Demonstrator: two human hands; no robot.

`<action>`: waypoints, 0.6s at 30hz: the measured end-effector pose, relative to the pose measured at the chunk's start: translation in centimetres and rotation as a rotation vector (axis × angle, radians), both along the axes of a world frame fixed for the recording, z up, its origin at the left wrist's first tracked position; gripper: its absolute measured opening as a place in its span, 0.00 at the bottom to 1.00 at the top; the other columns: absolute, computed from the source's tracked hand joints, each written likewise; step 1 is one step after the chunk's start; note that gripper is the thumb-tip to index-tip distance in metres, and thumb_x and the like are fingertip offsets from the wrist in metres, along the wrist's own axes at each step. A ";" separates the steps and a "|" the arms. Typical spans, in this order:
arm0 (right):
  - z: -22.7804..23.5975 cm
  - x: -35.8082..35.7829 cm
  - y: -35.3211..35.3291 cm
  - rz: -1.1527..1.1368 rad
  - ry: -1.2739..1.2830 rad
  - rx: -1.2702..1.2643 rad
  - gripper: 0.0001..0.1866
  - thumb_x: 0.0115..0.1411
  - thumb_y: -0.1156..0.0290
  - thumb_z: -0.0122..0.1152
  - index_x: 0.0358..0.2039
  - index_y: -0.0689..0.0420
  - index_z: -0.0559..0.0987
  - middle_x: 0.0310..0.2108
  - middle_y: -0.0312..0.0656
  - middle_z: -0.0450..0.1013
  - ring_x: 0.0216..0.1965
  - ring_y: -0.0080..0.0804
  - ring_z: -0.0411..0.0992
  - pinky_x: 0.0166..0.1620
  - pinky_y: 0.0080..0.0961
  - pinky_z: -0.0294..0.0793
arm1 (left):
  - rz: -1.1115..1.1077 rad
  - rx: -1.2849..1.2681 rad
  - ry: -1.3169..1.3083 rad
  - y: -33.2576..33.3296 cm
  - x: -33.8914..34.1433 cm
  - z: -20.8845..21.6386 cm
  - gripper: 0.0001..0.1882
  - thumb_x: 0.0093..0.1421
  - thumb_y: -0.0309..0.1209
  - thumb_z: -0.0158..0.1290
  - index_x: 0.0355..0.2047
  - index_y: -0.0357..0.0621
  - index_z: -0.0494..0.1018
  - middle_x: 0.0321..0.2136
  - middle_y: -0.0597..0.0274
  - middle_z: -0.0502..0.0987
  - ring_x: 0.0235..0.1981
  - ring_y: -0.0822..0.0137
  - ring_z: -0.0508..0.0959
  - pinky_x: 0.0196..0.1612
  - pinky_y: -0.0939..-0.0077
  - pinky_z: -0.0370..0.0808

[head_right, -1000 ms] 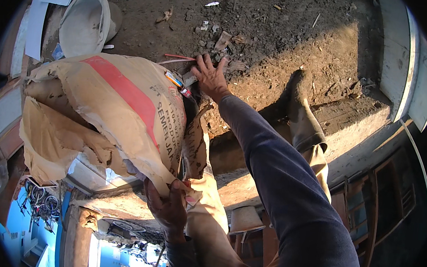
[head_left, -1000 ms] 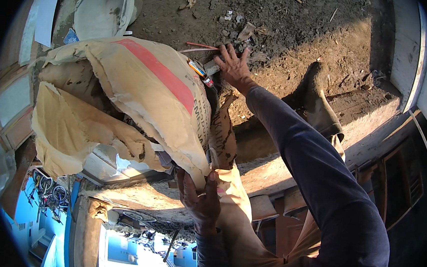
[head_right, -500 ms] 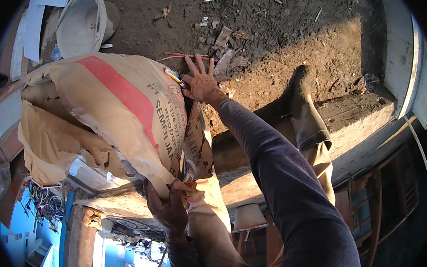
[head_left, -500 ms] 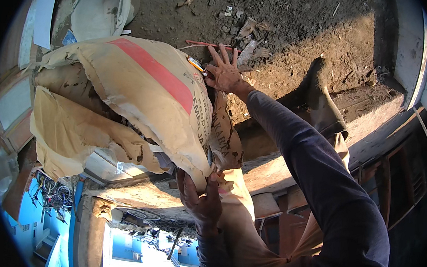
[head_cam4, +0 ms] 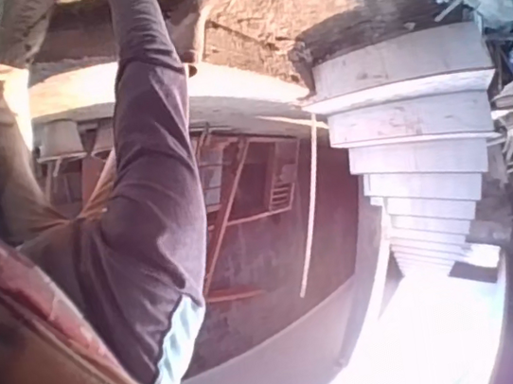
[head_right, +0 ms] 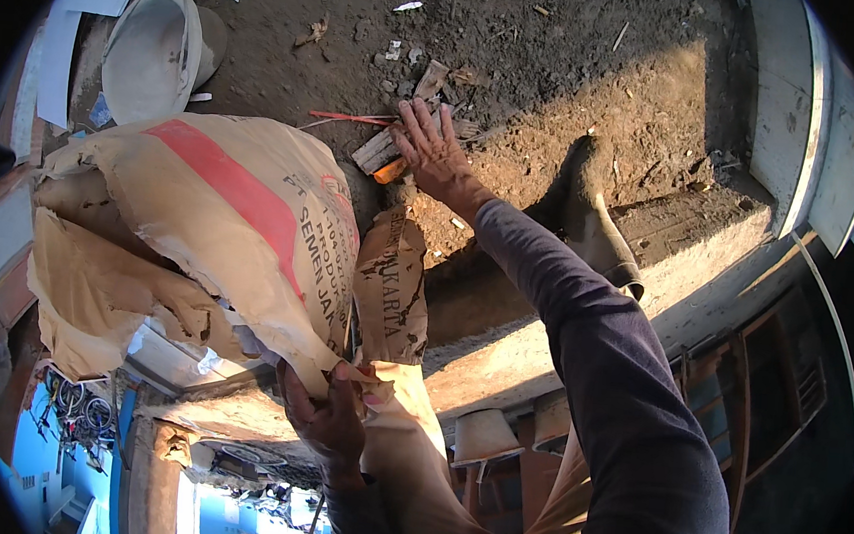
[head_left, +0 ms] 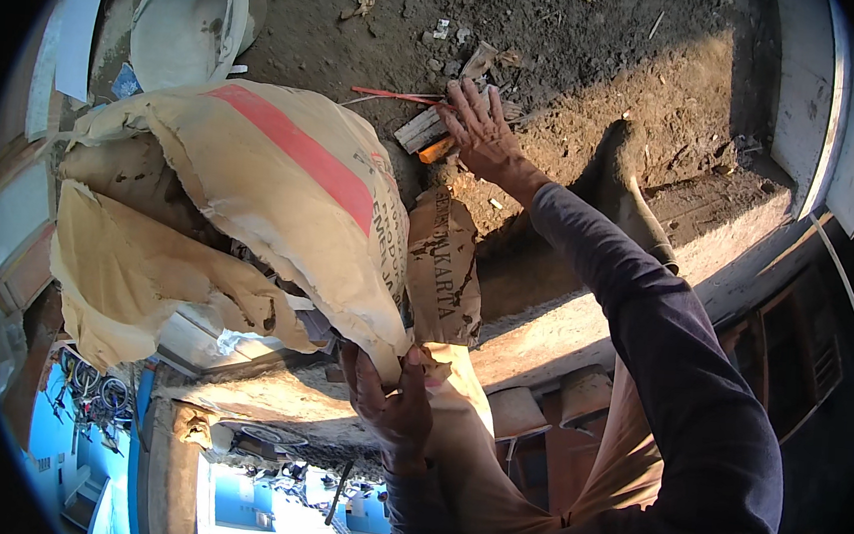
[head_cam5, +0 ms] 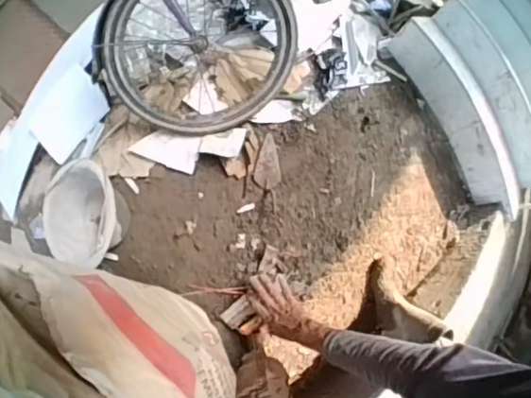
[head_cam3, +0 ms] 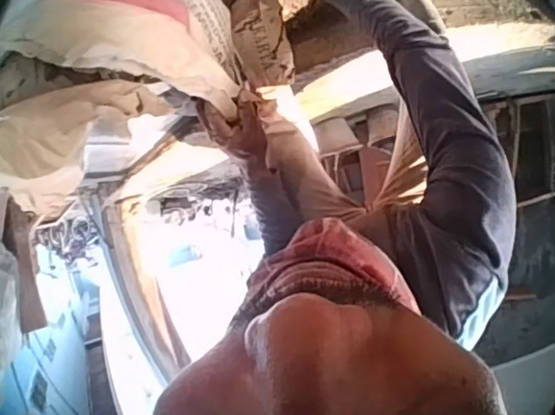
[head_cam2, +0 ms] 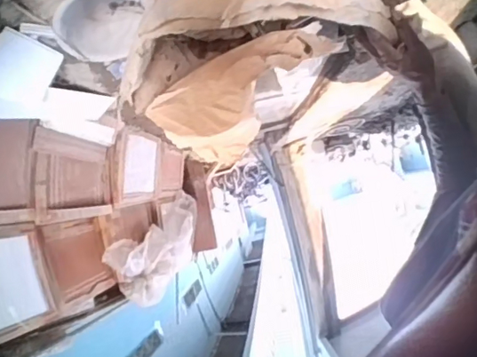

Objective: The person sorts through a pile of debris and recyclables, picking up items such as plastic bottles, cardboard, and paper, and placing them into a large sack. The person also moves a bicycle frame and a white board aside to access more items.

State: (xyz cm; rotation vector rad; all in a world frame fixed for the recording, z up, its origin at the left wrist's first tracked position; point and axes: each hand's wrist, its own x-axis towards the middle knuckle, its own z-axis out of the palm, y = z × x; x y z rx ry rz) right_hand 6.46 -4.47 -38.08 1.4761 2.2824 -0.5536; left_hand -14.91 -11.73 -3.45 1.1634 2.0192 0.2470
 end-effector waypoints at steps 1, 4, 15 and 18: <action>-0.2 0.4 0.8 0.100 -0.036 0.021 0.37 0.70 0.53 0.47 0.77 0.45 0.54 0.78 0.49 0.42 0.79 0.51 0.35 0.72 0.73 0.40 | 0.035 -0.007 -0.031 -0.2 0.0 0.0 0.30 0.64 0.35 0.64 0.59 0.27 0.68 0.57 0.38 0.71 0.55 0.43 0.74 0.55 0.51 0.74; -0.2 0.3 2.5 0.238 -0.103 -0.159 0.54 0.57 0.29 0.57 0.78 0.36 0.49 0.79 0.48 0.38 0.79 0.53 0.34 0.68 0.81 0.43 | 0.046 -0.038 -0.024 -0.3 0.1 0.0 0.31 0.64 0.35 0.64 0.59 0.26 0.68 0.57 0.37 0.71 0.55 0.42 0.74 0.56 0.51 0.74; -3.1 0.7 -1.4 0.132 -0.015 -0.031 0.36 0.71 0.63 0.52 0.75 0.30 0.53 0.78 0.40 0.42 0.77 0.48 0.44 0.65 0.78 0.57 | -0.002 -0.056 0.057 0.2 0.3 0.1 0.31 0.63 0.35 0.64 0.59 0.27 0.68 0.56 0.38 0.72 0.55 0.42 0.75 0.55 0.52 0.75; -4.4 1.7 -1.4 0.136 0.069 0.032 0.30 0.70 0.64 0.52 0.71 0.32 0.62 0.76 0.41 0.48 0.76 0.49 0.47 0.63 0.76 0.60 | 0.009 -0.041 0.051 -0.4 0.1 -0.1 0.30 0.62 0.35 0.64 0.58 0.27 0.69 0.56 0.37 0.71 0.54 0.42 0.76 0.51 0.52 0.77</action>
